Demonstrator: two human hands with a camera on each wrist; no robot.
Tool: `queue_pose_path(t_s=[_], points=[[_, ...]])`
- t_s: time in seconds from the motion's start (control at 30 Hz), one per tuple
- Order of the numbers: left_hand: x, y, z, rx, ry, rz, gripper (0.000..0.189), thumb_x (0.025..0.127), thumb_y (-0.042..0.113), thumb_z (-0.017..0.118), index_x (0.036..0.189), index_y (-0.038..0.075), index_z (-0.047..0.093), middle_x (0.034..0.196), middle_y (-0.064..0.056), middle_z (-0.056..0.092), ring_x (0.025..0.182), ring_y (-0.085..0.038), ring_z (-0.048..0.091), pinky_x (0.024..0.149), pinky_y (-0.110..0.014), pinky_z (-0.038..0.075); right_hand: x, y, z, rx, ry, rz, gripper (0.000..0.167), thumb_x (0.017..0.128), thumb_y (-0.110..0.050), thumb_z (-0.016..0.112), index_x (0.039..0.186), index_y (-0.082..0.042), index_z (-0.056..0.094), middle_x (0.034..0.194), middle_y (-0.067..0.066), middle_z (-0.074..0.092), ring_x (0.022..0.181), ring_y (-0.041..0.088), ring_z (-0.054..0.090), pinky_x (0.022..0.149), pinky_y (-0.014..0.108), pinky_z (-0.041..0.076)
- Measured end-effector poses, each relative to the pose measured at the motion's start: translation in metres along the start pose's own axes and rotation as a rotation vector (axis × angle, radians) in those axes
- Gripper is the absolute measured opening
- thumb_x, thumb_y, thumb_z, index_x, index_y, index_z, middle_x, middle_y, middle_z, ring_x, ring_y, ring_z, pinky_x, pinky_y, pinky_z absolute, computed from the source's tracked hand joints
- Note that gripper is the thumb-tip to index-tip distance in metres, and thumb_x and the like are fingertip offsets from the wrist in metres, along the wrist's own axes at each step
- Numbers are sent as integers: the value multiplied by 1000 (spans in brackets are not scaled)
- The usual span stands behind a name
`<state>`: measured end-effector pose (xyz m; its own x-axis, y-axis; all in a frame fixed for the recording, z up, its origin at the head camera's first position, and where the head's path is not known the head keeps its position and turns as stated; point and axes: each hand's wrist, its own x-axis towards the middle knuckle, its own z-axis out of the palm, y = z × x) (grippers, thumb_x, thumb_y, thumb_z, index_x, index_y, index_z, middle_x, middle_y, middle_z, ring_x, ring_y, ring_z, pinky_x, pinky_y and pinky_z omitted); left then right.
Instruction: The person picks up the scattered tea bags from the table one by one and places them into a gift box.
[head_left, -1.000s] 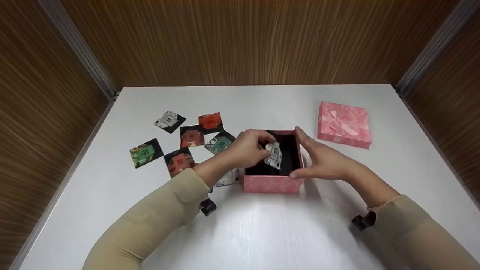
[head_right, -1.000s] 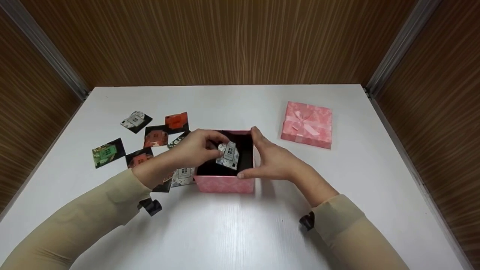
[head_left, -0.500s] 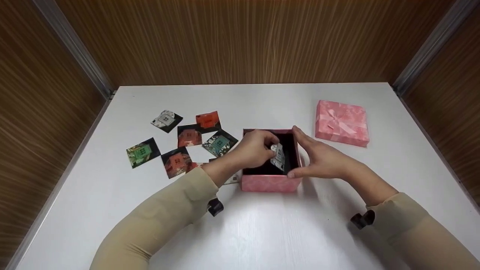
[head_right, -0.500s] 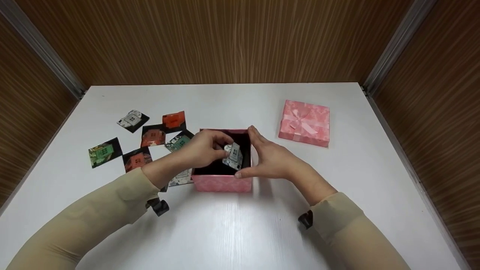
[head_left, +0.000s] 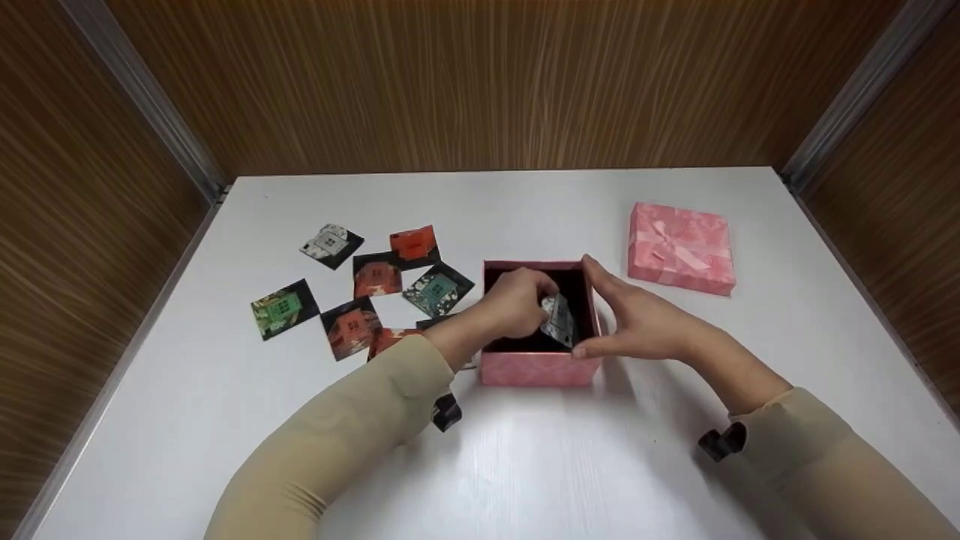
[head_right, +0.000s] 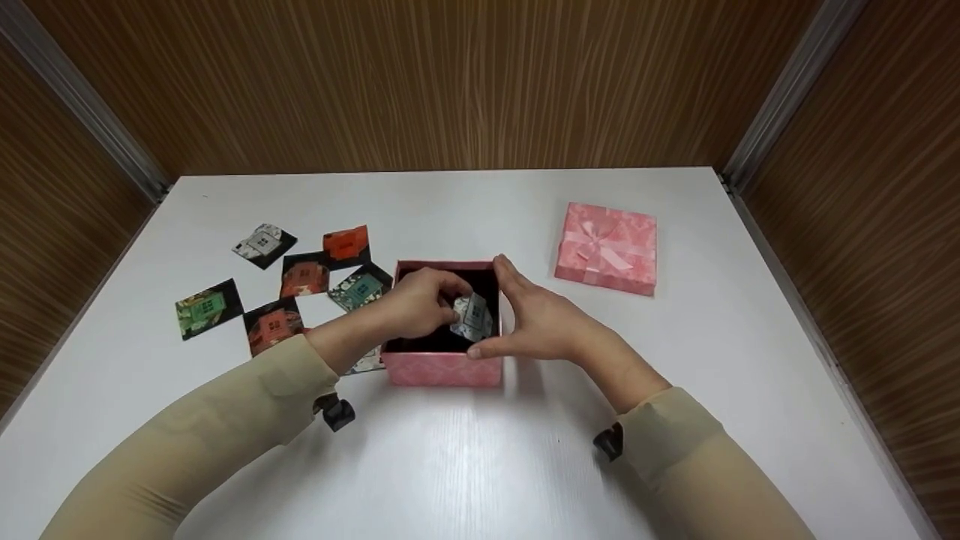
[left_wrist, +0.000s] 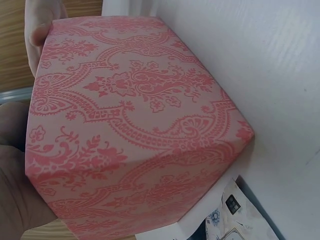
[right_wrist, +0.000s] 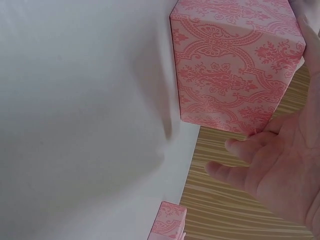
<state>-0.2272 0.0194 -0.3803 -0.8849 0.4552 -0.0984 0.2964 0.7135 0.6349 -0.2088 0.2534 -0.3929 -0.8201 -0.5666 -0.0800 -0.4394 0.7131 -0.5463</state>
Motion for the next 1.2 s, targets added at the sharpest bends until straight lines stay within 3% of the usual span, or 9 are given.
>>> queue_pose_path(t_s=[0.27,0.63,0.77,0.93,1.2], points=[[1,5,-1,81,-62,-68,56,85,-15,56,135,5,72,131,-6,73,118,-19,64,100,-26,51,1,1,0,-4,14,0,137,79,-67,85,171,-11,1,175,16,12,158,32,25,124,53,29],[-1,8,-2,181,-88,-85,51,88,-7,58,137,2,70,128,-11,73,115,-23,65,102,-28,51,0,0,0,-11,11,0,137,80,-67,85,171,-10,1,176,15,11,158,33,25,124,54,29],[-6,10,-7,127,-103,-95,54,88,-7,58,141,2,67,133,-10,71,121,-22,63,105,-29,50,0,0,0,-4,10,0,136,80,-66,85,171,-10,1,176,15,10,158,34,24,124,54,28],[-14,10,-18,59,-111,-59,53,94,-3,64,147,1,61,145,-12,64,136,-22,56,113,-32,44,0,-1,0,10,6,13,135,80,-66,85,171,-12,1,176,13,10,158,33,24,124,56,28],[-38,0,-55,-262,-48,96,46,103,9,67,147,1,60,142,-18,64,131,-28,62,109,-37,49,0,-1,1,13,11,27,136,80,-67,85,172,-13,1,175,15,14,157,35,27,123,57,29]])
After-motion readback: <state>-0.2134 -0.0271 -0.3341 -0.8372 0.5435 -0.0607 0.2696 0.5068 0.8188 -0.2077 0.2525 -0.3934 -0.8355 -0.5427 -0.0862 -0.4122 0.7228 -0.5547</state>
